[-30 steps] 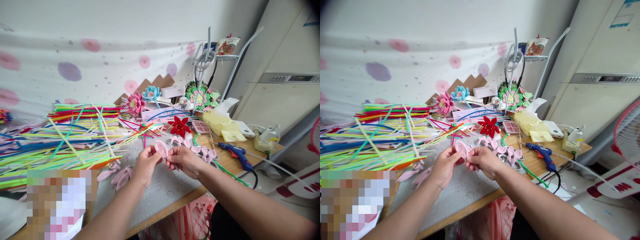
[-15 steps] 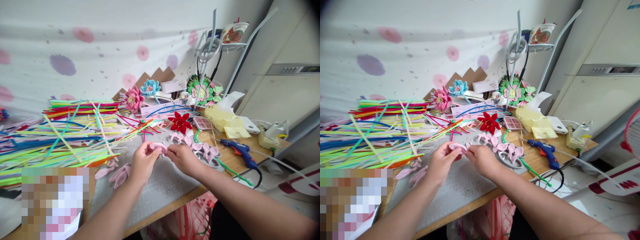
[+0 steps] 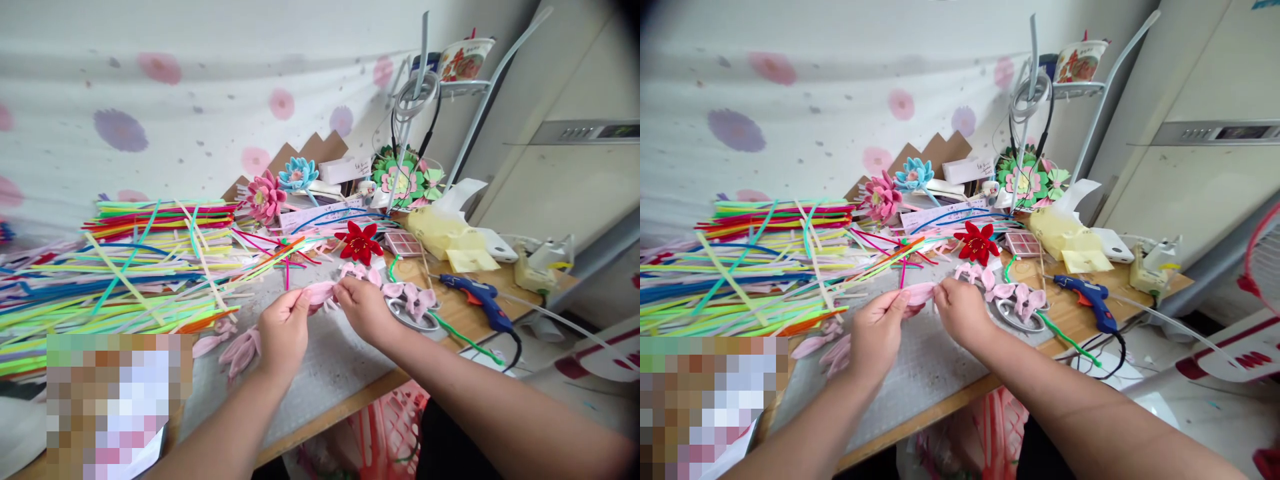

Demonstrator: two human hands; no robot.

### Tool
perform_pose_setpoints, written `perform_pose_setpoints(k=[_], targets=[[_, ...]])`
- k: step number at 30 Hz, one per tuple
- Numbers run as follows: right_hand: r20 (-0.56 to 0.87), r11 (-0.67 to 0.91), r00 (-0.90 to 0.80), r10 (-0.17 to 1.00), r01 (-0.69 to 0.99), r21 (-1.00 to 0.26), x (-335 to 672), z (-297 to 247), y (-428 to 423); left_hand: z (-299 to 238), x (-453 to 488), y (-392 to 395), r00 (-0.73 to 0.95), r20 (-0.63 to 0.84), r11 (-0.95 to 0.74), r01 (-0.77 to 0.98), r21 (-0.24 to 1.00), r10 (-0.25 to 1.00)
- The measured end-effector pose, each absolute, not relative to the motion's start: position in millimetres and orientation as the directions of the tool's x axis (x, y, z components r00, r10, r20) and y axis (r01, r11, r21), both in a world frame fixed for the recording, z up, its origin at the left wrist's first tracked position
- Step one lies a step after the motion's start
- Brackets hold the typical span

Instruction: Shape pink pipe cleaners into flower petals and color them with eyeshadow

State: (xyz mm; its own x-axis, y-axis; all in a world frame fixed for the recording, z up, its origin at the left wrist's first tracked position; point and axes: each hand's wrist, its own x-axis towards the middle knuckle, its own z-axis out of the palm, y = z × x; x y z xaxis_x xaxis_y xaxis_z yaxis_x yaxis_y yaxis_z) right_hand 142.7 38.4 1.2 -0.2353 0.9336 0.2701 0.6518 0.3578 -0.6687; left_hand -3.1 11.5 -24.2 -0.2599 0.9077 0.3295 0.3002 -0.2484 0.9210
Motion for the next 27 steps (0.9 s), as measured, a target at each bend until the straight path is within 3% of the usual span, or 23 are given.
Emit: perform_pose_setpoints(k=[6, 10, 14, 21, 24, 27], targets=[[0.206, 0.408, -0.409, 0.889, 0.503, -0.762, 150, 1, 40, -25, -11, 19, -0.303, 0.305, -0.221, 0.282, 0.934, 0.903], [0.213, 0.421, -0.397, 0.893, 0.568, -0.707, 150, -2, 41, -23, -9, 17, -0.283, 0.305, -0.218, 0.299, 0.929, 0.91], [0.188, 0.39, -0.384, 0.904, 0.561, -0.73, 150, -2, 41, -22, -6, 15, -0.26, 0.301, -0.228, 0.275, 0.934, 0.917], [-0.007, 0.16, -0.527, 0.85, 0.27, -0.949, 174, 3, 47, -20, -15, 23, -0.301, 0.287, -0.228, 0.217, 0.949, 0.909], [0.008, 0.188, -0.489, 0.872, 0.32, -0.929, 172, 0, 46, -17, -15, 24, -0.308, 0.257, -0.223, 0.141, 0.965, 0.916], [0.018, 0.145, -0.415, 0.91, 0.277, -0.95, 159, -7, 39, -14, -7, 21, -0.298, 0.163, -0.207, -0.122, 0.971, 0.94]])
